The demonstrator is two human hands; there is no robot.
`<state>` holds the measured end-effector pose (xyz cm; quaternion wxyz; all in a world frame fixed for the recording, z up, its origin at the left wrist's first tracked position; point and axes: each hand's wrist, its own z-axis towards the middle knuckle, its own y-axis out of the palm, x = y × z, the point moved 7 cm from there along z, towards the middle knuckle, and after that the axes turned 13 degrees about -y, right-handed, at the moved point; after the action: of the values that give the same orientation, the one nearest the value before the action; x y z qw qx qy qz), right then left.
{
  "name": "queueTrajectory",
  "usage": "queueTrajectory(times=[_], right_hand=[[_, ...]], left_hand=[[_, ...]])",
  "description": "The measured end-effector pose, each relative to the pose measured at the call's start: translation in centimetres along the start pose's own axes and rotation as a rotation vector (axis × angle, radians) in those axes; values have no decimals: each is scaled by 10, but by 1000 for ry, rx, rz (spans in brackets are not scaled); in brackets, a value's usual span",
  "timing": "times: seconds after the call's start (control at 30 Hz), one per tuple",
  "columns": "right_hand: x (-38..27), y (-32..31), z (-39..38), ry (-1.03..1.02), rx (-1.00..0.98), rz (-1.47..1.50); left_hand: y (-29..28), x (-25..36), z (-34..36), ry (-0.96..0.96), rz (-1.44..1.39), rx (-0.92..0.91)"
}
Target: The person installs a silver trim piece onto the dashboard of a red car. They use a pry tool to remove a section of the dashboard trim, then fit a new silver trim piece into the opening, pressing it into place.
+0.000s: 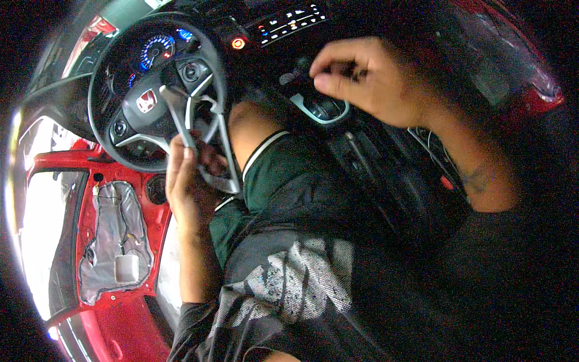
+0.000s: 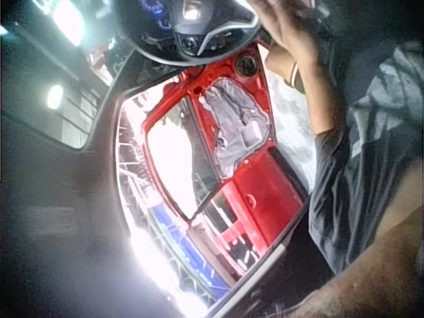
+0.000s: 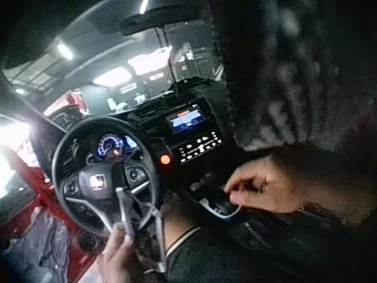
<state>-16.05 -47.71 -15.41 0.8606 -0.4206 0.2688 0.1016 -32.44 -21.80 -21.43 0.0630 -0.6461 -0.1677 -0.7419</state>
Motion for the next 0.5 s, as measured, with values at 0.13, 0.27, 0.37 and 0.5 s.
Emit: queueTrajectory(times=[0.13,0.27,0.37,0.5], right_hand=[[43,39,-41,134,-92,206],[67,76,-76,280,-76,335],[57,95,-69,107,-80,377],[79,123,-80,268,-29,482]], left_hand=[[48,-57,9,-147,0,-105],[75,-105,7,-360,-25,-235],[84,-119,-2,-384,126,-314],[79,-125,-5,-393,440,-338]])
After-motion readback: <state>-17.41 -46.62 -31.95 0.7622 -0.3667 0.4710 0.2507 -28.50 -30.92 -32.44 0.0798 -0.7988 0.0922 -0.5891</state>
